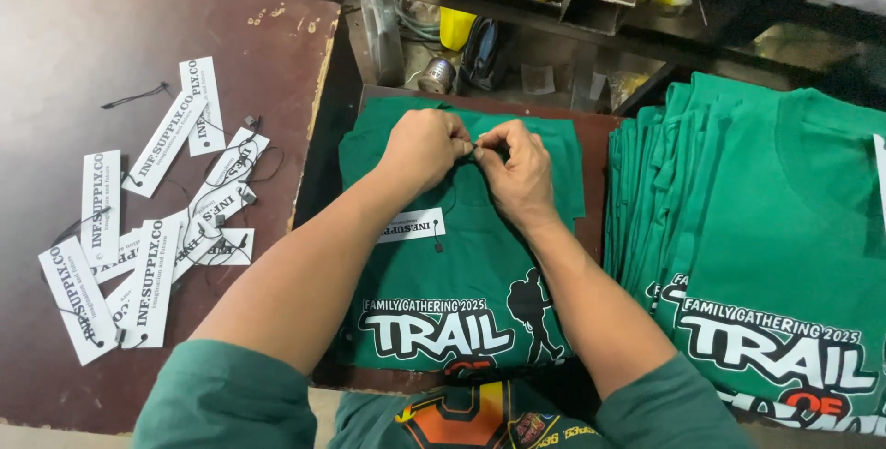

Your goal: The person attaches white tags to a stack of green t-shirts by threading a string through the collar area. They then fold the shirts and place them on a pile. The process is repeated for several shirts.

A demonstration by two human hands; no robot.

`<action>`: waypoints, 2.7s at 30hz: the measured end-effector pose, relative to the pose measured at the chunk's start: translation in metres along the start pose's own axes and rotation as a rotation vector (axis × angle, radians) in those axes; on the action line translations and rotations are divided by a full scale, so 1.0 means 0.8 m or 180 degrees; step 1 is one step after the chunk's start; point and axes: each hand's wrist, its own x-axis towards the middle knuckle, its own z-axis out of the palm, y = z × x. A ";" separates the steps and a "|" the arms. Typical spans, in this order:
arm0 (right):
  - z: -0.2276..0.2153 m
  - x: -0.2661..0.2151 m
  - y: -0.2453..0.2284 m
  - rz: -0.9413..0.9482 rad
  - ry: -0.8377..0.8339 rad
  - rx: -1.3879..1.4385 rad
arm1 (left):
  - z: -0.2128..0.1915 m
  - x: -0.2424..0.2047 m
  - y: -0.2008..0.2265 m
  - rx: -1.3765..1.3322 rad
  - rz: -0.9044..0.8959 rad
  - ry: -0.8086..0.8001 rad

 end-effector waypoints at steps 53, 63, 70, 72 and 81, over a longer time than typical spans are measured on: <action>-0.004 0.006 -0.006 0.0020 0.0035 0.0178 | 0.013 0.014 -0.019 0.0190 0.0488 0.0879; -0.018 0.012 -0.011 0.0783 0.0305 0.0403 | 0.034 0.035 -0.053 0.1711 0.0818 0.1004; -0.028 0.019 -0.024 0.1055 0.0429 0.0637 | 0.043 0.038 -0.050 0.1845 0.1652 0.1990; -0.033 0.021 -0.022 0.1128 0.0455 0.0770 | 0.047 0.040 -0.050 0.1712 0.1604 0.1845; -0.102 0.037 0.054 -0.0094 -0.0219 -0.1537 | 0.060 0.043 -0.052 0.1987 0.2029 0.1966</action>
